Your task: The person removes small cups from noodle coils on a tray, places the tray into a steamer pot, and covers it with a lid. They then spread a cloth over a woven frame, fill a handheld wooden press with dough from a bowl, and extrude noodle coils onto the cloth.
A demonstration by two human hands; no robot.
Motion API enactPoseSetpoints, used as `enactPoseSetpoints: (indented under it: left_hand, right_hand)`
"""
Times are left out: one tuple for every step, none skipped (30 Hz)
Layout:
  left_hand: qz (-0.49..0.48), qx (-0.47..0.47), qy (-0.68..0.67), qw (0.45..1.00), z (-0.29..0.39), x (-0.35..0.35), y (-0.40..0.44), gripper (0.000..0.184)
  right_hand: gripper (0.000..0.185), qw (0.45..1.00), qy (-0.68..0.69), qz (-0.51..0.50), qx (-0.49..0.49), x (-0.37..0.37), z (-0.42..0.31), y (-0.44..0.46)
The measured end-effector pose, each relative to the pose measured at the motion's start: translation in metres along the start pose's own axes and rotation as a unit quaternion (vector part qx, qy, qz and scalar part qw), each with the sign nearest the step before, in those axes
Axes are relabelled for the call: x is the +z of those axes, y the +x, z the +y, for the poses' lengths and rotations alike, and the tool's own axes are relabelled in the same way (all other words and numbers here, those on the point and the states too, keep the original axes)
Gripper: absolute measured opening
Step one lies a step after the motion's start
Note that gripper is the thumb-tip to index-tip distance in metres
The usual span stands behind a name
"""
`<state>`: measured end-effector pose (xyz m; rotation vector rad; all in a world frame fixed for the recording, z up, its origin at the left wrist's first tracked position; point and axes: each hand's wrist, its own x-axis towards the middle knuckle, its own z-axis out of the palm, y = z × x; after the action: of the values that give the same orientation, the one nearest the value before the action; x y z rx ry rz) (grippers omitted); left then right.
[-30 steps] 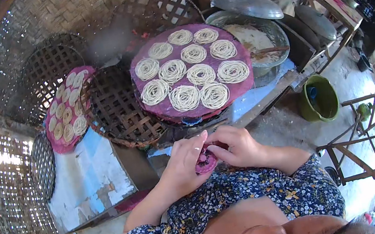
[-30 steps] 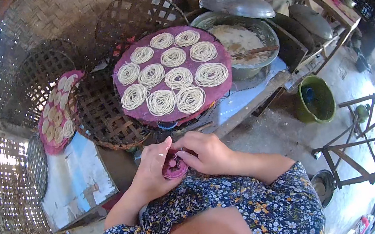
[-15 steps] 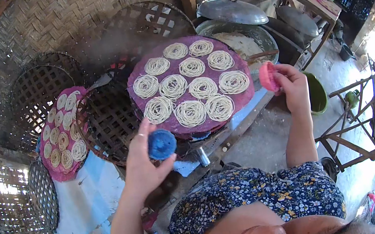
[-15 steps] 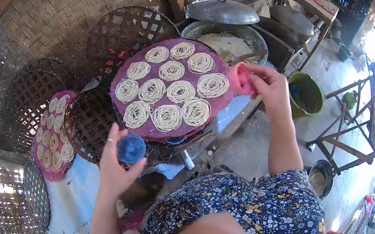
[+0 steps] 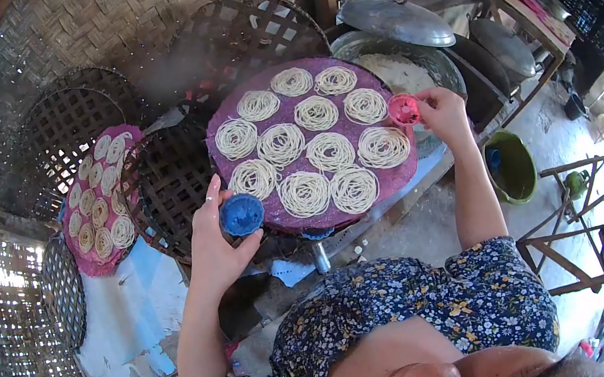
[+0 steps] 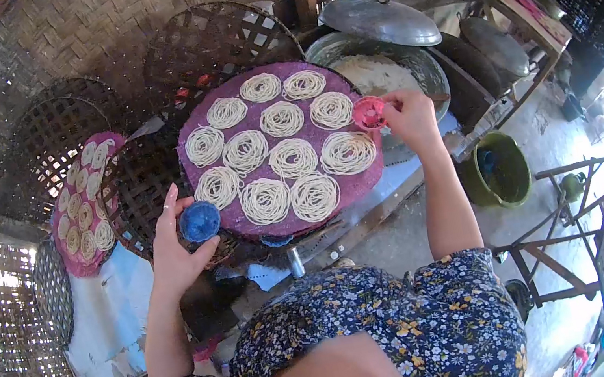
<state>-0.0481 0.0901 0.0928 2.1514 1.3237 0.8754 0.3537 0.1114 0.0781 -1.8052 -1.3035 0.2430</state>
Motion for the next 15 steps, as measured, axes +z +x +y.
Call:
enactPoseSetpoints:
  left_hand:
    - [0.002,-0.006,0.005,1.0,0.002,0.001,0.001,0.089]
    - [0.002,-0.012,0.011,1.0,0.003,0.002,0.002,0.089]
    - [0.002,-0.02,0.017,1.0,0.005,0.003,0.002,0.089]
    - [0.007,-0.011,0.022,1.0,0.005,0.005,0.003,0.089]
    - [0.014,-0.005,0.028,0.999,0.005,0.007,0.003,0.089]
    - [0.022,-0.003,0.036,0.999,0.005,0.009,0.002,0.089]
    - [0.023,0.001,0.038,0.999,0.003,0.011,0.003,0.088]
    - [0.019,0.0,0.043,0.999,0.004,0.011,0.002,0.088]
    - [0.015,0.0,0.049,0.999,0.007,0.012,0.002,0.088]
    - [0.011,0.003,0.054,0.998,0.009,0.013,0.002,0.088]
    - [0.015,0.007,0.033,0.999,0.006,0.016,0.002,0.088]
    - [0.008,0.007,0.04,0.999,0.008,0.017,0.003,0.088]
    - [0.001,0.009,0.047,0.999,0.01,0.017,0.005,0.087]
    - [-0.008,0.012,0.052,0.999,0.012,0.017,0.007,0.087]
    - [-0.008,0.016,0.041,0.999,0.009,0.021,0.008,0.087]
  right_hand:
    - [0.025,0.999,-0.03,0.006,-0.038,0.004,0.007,0.006]
    - [0.024,0.999,-0.029,-0.008,-0.035,0.006,0.013,0.011]
    - [0.024,0.999,-0.027,-0.024,-0.031,0.006,0.011,0.012]
    - [0.024,0.998,-0.025,-0.042,-0.027,0.005,0.008,0.012]
    - [0.025,0.997,-0.021,-0.069,-0.001,0.002,-0.001,0.011]
    - [0.026,0.998,-0.027,-0.053,-0.022,0.003,-0.001,0.011]
    - [0.027,0.998,-0.032,-0.041,-0.043,0.004,0.004,0.011]
    - [0.027,0.997,-0.033,-0.029,-0.066,0.005,0.007,0.012]
    - [0.029,0.995,-0.049,-0.002,-0.085,0.003,0.006,0.011]
    - [0.03,0.992,-0.064,0.027,-0.105,-0.001,0.003,0.011]
    - [0.029,0.997,-0.027,0.017,-0.073,-0.006,-0.001,0.009]
    - [0.029,0.999,0.007,0.008,-0.042,-0.011,-0.002,0.008]
    - [0.029,0.998,-0.005,0.016,-0.059,-0.013,0.007,0.01]
    - [0.029,0.999,0.007,0.014,-0.05,-0.015,0.012,0.009]
    - [0.029,0.999,0.018,0.013,-0.04,-0.02,0.01,0.008]
